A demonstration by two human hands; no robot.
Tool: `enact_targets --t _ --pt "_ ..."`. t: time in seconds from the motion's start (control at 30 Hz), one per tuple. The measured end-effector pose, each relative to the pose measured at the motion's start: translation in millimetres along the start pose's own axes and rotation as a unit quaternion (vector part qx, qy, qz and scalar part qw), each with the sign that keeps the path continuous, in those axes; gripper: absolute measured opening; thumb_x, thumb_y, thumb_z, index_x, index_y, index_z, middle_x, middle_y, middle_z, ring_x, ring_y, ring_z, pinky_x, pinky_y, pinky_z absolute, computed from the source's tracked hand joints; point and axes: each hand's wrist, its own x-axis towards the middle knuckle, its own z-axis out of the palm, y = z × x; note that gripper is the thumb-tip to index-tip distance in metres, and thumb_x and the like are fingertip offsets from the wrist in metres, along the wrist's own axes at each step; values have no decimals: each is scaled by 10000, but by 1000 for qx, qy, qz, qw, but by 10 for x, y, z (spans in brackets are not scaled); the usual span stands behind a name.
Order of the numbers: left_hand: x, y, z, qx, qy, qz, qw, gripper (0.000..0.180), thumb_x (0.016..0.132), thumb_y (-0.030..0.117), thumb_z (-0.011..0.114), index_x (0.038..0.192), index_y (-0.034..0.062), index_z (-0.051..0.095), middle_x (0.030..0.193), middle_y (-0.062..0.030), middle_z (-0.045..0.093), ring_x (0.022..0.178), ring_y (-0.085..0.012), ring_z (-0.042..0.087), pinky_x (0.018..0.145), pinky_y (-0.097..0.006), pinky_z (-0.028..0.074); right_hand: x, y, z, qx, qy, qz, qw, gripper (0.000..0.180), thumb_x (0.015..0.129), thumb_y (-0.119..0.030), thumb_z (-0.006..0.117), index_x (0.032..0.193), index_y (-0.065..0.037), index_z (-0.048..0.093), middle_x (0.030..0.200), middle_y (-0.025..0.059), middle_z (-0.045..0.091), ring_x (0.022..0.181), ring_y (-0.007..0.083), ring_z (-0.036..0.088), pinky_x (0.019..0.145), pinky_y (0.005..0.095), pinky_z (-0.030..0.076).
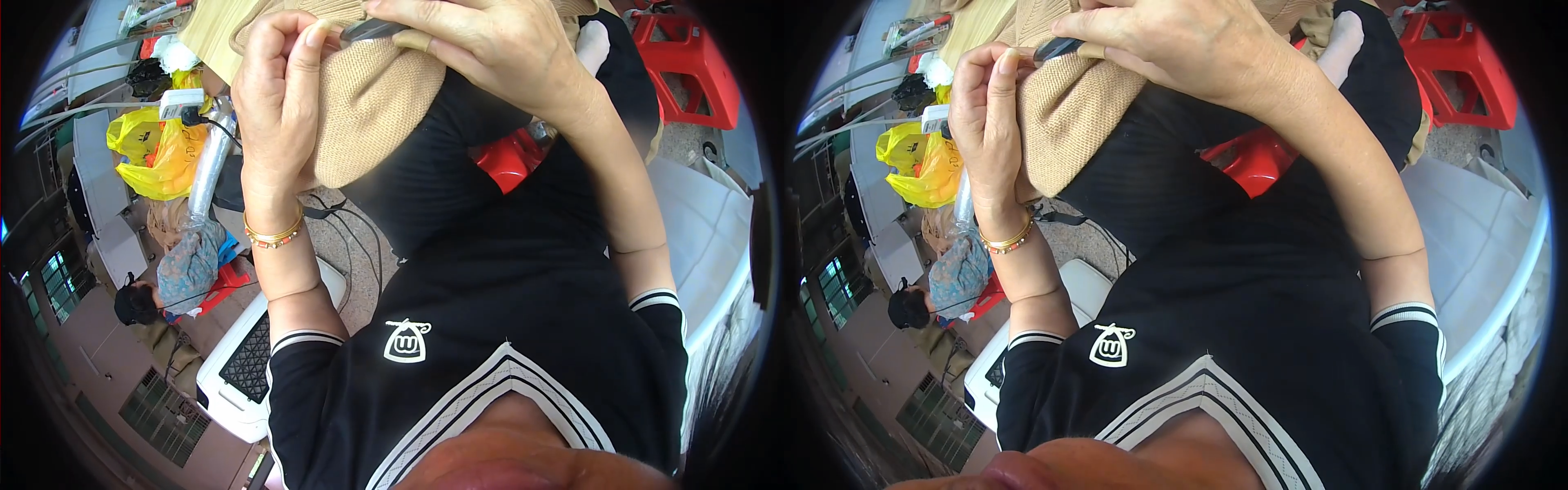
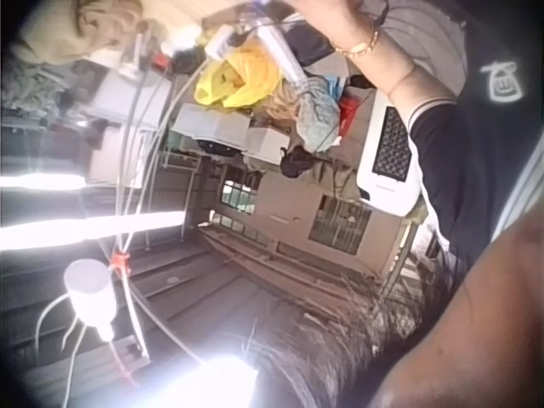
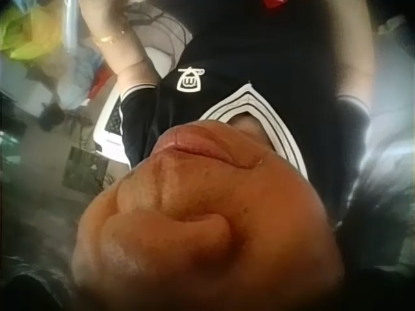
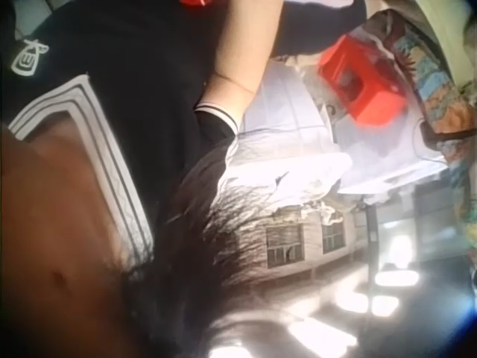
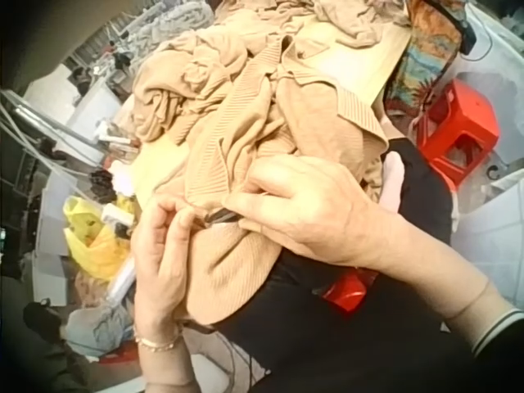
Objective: Trimming excess threads from knitted sweaters using thread nippers.
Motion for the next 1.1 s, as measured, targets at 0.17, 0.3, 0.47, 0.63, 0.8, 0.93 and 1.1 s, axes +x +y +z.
enact_targets --t 0.17,0.3,0.47,0.63,0.8,0.93,1.1 --pt "19 -22 -1 2 -3 12 1000 121 1004 96 551 1053 -8 590 885 -67 696 834 -115 662 767 -236 517 79 27 -50 -31 -35 -18 999 267 810 -134 674 1062 -47 668 843 71 548 747 250 580 641 347 483" --pt "16 -35 -6 8 -8 9 1000 117 1003 98 554 1050 -2 594 878 -62 693 832 -113 658 765 -235 514 134 21 -109 -20 -78 -15 997 266 825 -142 648 1070 -41 663 828 75 537 726 256 565 643 350 476" --pt "27 -13 -23 2 -38 -16 999 155 1026 104 526 1096 -30 564 962 -64 652 882 -93 609 822 -213 493 130 127 -69 -74 -61 -98 991 246 813 -146 616 1030 -50 679 816 68 537 726 236 566 644 337 476" --pt "18 11 15 -27 -6 -9 1000 119 995 88 567 1046 -16 596 888 -65 690 827 -111 647 770 -230 510 66 94 -84 -98 -59 -113 987 263 800 -142 631 1041 -55 690 846 65 564 724 215 573 635 326 479" --pt "-193 257 50 -34 22 21 999 227 871 -34 679 1078 -27 586 1081 -106 650 949 -153 627 849 -272 505 -42 -151 -418 131 -118 255 951 363 813 -57 750 1165 -10 675 879 89 608 731 189 586 648 273 474" --pt "-423 500 -121 -123 33 -2 992 291 810 -108 676 1070 -30 575 1043 -147 594 978 -210 591 891 -321 491 -322 -55 -427 152 -33 291 944 361 824 -20 725 1179 17 668 866 65 608 737 143 558 646 256 430" --pt "-751 665 -505 -175 -12 -10 984 253 823 -26 664 1014 44 513 971 -108 482 917 -178 489 865 -313 425 -256 -239 -583 145 -63 304 939 426 788 -49 768 1197 6 662 862 59 603 747 142 543 666 252 414"
